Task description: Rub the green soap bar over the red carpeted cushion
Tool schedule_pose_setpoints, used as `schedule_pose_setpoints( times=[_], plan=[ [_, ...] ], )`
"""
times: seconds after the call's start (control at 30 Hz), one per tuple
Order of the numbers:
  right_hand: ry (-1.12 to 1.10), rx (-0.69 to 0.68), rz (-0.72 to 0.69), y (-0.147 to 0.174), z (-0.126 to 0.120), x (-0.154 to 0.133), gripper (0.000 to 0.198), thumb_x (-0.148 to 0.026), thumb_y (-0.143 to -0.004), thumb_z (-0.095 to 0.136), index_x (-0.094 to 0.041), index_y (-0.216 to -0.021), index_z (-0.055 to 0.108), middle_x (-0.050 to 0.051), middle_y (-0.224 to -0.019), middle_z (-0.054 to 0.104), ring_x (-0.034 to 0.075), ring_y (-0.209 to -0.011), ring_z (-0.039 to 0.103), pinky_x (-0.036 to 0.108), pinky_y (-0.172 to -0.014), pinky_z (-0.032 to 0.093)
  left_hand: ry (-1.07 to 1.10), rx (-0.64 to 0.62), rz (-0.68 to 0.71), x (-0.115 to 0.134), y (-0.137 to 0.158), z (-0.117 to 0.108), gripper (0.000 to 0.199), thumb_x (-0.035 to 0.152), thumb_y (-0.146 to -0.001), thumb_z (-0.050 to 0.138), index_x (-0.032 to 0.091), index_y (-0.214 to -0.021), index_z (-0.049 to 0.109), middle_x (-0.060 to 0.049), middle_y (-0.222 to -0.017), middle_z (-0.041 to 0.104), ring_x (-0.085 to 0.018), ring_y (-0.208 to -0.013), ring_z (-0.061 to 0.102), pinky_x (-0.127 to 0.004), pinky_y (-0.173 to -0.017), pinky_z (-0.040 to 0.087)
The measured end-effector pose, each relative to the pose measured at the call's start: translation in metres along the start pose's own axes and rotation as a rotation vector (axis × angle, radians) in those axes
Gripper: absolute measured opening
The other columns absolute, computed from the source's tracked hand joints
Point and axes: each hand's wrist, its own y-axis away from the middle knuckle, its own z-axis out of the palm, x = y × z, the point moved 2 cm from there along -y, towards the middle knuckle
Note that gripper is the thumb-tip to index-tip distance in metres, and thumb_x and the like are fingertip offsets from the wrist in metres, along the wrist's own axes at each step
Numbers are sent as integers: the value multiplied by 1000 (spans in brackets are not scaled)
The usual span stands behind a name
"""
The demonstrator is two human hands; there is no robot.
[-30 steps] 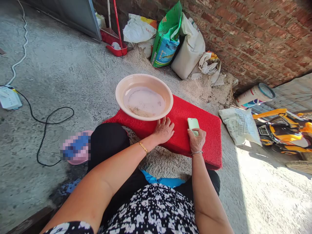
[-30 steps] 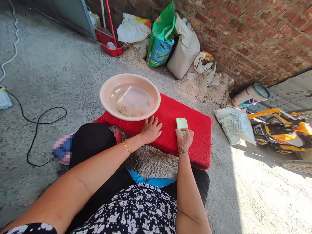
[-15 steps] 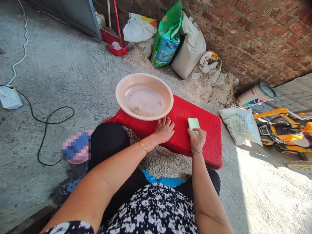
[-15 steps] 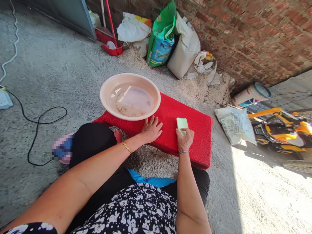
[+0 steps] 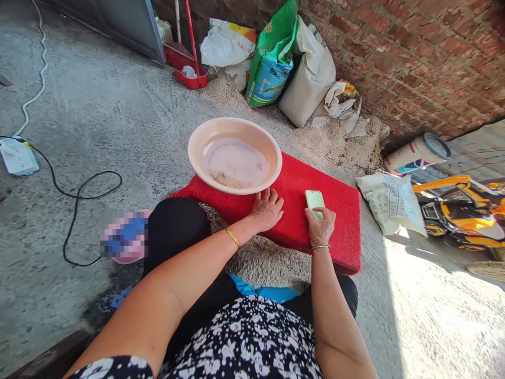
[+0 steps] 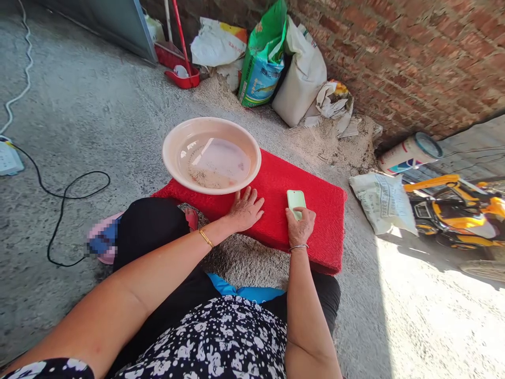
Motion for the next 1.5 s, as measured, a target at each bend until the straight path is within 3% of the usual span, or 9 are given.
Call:
schedule_pose_setpoints(
  times=[1.5],
  plan=[
    [1,2,-20,0,0,0,38,-58,-73,59,-21,-83,62,5,-91,53,22,-95,51,36,-84,41,0,5,-6,1,-1,2,43,40,-93,42,17,-128,53,-19,-141,44,-38,-134,34,-59,-104,30]
  ],
)
